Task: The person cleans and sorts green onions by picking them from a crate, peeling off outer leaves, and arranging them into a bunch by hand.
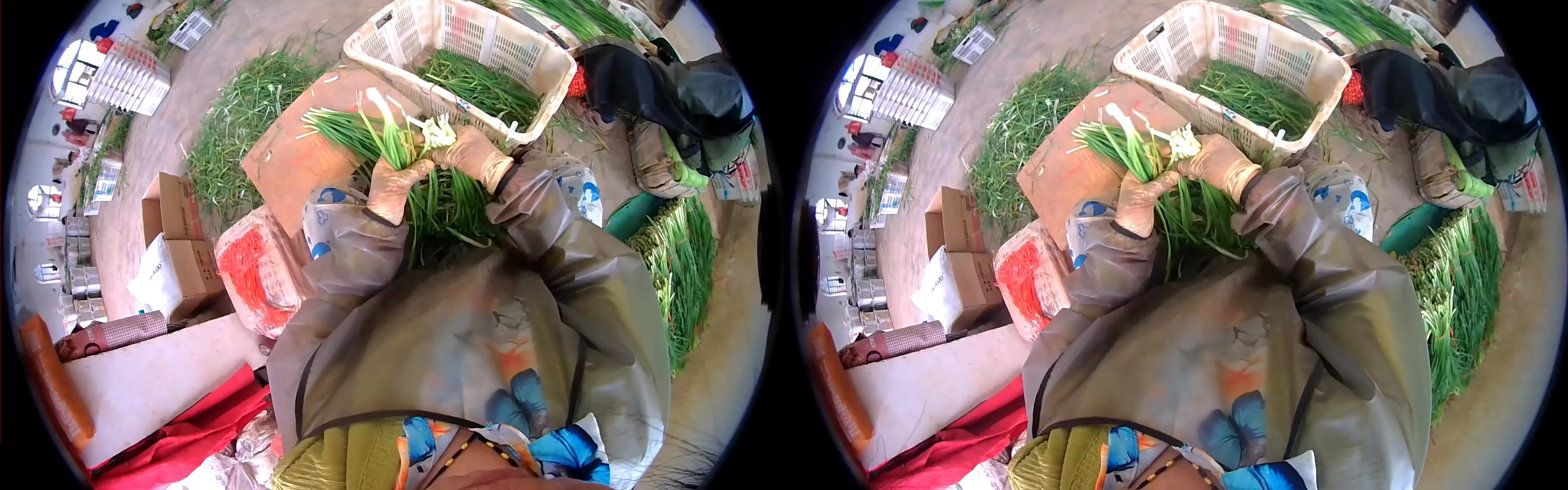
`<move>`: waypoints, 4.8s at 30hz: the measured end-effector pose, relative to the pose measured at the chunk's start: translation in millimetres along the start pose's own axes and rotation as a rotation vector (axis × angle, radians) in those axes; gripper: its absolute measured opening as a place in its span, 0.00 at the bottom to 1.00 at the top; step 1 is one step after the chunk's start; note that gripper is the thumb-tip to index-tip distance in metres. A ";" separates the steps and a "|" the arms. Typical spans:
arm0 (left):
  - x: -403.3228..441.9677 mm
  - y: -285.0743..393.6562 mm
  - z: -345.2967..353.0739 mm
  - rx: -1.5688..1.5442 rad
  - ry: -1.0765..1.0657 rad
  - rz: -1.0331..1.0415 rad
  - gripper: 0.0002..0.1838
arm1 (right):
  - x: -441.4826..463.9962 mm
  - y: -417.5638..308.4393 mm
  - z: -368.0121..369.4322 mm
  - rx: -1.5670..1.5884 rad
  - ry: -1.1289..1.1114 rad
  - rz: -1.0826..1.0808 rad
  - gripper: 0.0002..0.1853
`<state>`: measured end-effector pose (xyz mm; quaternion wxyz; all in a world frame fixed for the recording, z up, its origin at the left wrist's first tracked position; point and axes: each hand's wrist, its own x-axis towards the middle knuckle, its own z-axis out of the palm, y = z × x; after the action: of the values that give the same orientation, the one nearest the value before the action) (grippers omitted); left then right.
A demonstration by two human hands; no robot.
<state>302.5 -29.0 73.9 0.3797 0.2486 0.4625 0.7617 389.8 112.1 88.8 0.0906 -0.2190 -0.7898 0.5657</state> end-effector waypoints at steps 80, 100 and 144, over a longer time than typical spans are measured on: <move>-11.7 -25.6 -16.2 0.098 -0.166 -0.265 0.15 | 8.5 -36.8 -25.0 0.427 -0.005 -0.114 0.12; 20.5 -112.4 -50.6 1.386 -0.595 -0.553 0.44 | -33.5 -110.0 -180.5 0.273 0.217 -0.471 0.15; 18.6 67.1 26.1 -0.156 -0.521 -0.191 0.21 | 21.5 -117.1 -67.6 0.005 0.148 -0.651 0.17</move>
<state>287.3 -19.5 146.0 0.5740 0.3612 0.3105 0.6661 368.6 148.6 219.1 0.3242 0.0045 -0.8082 0.4917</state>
